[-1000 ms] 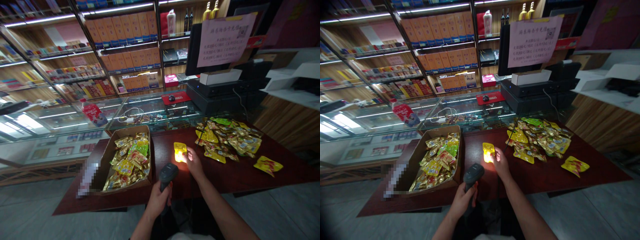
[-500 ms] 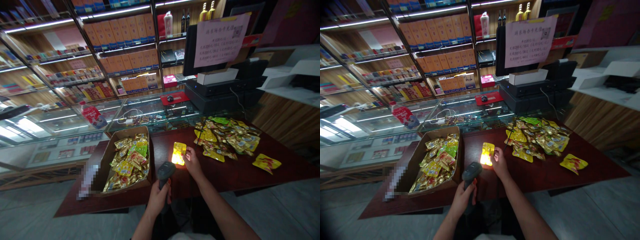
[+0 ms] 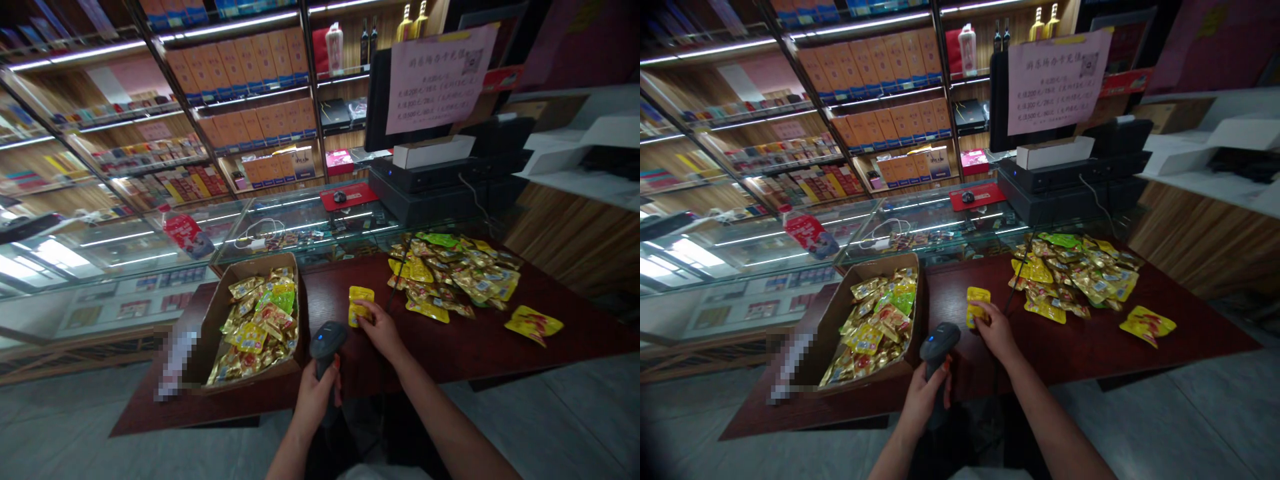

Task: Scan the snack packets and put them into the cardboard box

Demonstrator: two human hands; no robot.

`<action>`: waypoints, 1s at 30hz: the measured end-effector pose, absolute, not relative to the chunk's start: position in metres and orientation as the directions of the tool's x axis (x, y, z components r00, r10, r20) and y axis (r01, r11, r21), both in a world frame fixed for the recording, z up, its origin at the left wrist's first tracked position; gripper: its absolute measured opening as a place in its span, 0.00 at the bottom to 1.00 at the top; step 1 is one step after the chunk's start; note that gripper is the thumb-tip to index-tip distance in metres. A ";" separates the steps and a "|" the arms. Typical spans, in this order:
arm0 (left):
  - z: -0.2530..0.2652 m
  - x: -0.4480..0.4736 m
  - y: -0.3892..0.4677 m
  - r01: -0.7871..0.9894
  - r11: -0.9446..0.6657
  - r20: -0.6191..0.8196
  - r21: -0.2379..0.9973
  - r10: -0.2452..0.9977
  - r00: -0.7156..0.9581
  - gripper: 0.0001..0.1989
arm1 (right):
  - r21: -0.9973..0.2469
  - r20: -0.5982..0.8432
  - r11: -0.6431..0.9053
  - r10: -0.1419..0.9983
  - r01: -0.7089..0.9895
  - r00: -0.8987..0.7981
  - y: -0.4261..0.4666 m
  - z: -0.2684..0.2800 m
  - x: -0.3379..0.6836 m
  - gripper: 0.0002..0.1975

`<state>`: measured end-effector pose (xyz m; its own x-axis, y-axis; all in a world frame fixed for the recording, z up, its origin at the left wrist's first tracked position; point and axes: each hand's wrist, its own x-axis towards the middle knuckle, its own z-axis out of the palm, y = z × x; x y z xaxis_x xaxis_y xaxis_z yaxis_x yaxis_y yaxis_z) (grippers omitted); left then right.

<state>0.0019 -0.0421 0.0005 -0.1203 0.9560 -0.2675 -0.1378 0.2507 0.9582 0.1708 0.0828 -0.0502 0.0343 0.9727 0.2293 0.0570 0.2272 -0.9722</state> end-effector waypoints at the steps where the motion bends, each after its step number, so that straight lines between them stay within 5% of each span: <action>1: 0.002 0.002 -0.042 -0.141 0.246 -0.265 0.959 0.954 -0.138 0.27 | -0.973 0.227 0.226 0.974 0.046 0.022 0.082 -0.050 0.171 0.14; 7: 0.011 0.014 -0.013 -0.077 0.188 -0.202 0.979 0.935 -0.292 0.26 | -0.986 0.063 0.038 0.986 -0.162 -0.152 0.075 -0.045 0.167 0.14; 13: 0.015 0.030 0.022 -0.149 0.200 -0.239 0.968 0.913 -0.330 0.21 | -0.975 0.223 0.218 0.944 -0.048 -0.242 0.070 -0.030 0.171 0.10; 22: 0.034 0.028 0.021 -0.227 0.072 -0.144 0.971 0.938 -0.317 0.20 | -0.976 0.080 -0.032 0.870 -0.216 -0.487 0.072 -0.034 0.177 0.24; 30: 0.035 0.030 0.021 -0.059 0.079 -0.094 0.995 0.941 -0.324 0.13 | -0.967 0.059 -0.059 0.894 -0.248 -0.443 0.073 -0.033 0.179 0.27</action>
